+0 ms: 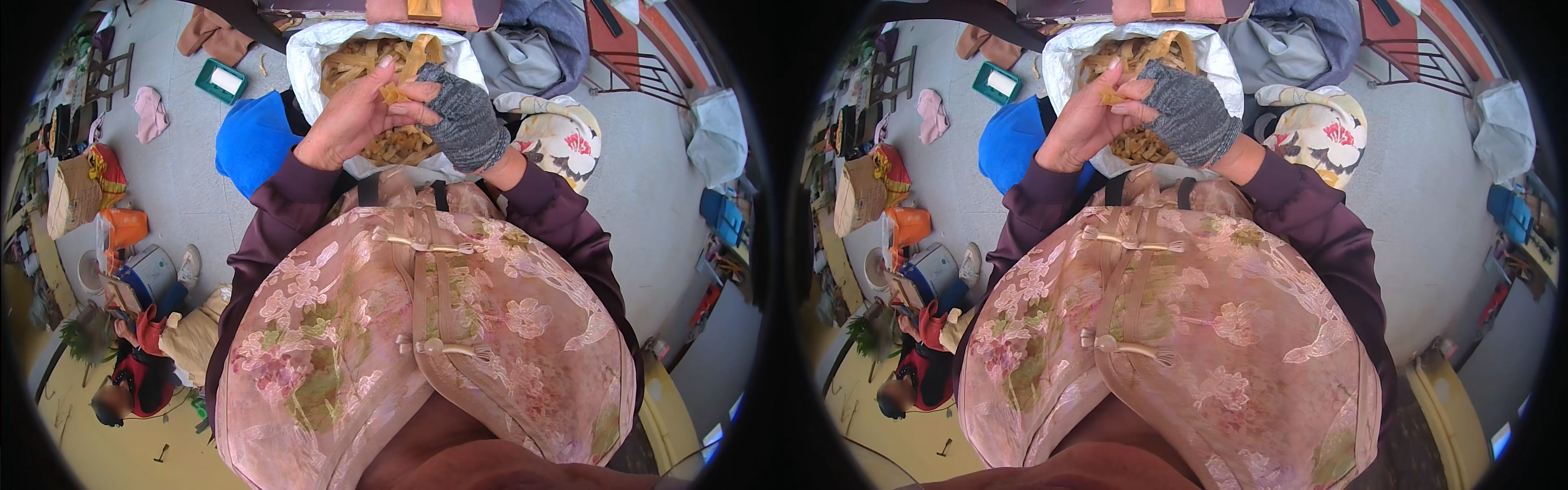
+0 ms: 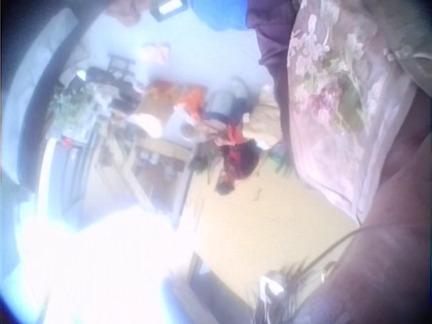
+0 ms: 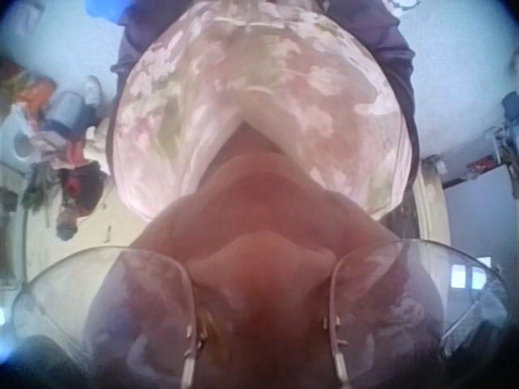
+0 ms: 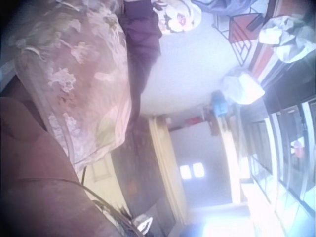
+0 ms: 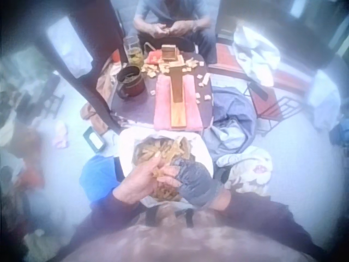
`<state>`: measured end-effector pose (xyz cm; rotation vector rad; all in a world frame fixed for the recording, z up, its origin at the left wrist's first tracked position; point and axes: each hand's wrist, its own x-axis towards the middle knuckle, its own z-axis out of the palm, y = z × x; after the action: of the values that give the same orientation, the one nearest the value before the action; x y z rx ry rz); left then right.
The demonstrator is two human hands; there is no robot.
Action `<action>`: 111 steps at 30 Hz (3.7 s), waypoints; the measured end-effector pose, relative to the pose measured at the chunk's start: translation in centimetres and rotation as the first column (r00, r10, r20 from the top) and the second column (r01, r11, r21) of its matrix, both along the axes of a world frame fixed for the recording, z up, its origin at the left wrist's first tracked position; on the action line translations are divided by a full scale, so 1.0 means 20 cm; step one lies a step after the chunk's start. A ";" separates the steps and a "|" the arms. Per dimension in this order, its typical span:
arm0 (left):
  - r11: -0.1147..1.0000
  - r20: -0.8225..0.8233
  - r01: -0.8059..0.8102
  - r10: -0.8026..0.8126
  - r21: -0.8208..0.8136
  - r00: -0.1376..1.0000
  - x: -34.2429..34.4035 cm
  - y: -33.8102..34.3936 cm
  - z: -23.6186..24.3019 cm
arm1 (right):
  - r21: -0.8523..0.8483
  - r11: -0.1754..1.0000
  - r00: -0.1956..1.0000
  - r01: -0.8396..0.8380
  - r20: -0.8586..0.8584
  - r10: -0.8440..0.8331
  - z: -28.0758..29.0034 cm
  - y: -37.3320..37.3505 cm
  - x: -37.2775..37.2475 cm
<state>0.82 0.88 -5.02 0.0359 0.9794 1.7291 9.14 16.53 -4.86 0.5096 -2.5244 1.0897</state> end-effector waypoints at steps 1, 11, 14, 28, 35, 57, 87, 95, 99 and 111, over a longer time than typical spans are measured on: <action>1.000 0.020 -0.019 0.019 -0.012 1.000 0.00 0.00 0.00 | 0.008 1.000 1.000 -0.014 0.012 0.014 -0.01 -0.01 0.00; 0.991 -0.095 -0.092 0.083 -0.093 0.992 0.03 0.06 -0.02 | -0.606 0.757 0.888 0.243 0.454 0.078 -0.03 -0.03 -0.10; 0.971 -0.400 0.021 -0.118 -0.238 0.909 0.02 0.01 -0.13 | -0.325 0.919 0.969 0.221 0.182 -0.169 -0.04 -0.01 -0.15; 0.801 -0.899 -0.489 0.133 0.346 -0.417 0.06 -0.07 0.07 | -0.807 0.578 0.900 0.120 0.335 0.281 0.07 -0.10 -0.16; 0.841 -0.891 -0.461 0.052 0.283 -0.451 -0.08 -0.12 0.04 | -0.712 0.682 0.857 0.164 0.446 0.259 0.04 -0.15 -0.22; 0.901 -0.952 -0.432 0.100 -0.037 0.289 -0.16 -0.17 -0.11 | -0.504 0.846 0.847 0.176 0.516 0.131 0.01 -0.09 -0.23; 0.894 -0.881 -0.322 -0.399 -0.311 -0.255 0.11 -0.14 0.16 | -0.510 0.851 0.786 0.122 0.573 0.232 0.00 0.03 -0.09; 0.912 -0.853 -0.103 -0.409 -0.398 -0.324 0.20 -0.23 0.35 | -0.144 0.920 0.743 -0.365 0.549 0.381 0.15 0.05 0.04; 0.924 -0.828 -0.122 -0.379 -0.362 -0.413 0.23 -0.30 0.45 | -0.057 0.910 0.762 -0.411 0.526 0.378 0.29 0.06 0.10; 0.900 -0.847 -0.016 -0.417 -0.437 -0.328 0.19 -0.34 0.57 | 0.154 0.889 0.845 -0.431 0.414 0.338 0.34 0.10 0.11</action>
<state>4.71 -5.99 6.42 1.7263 2.2418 0.7206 11.37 18.61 1.84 1.0045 -3.0044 1.1026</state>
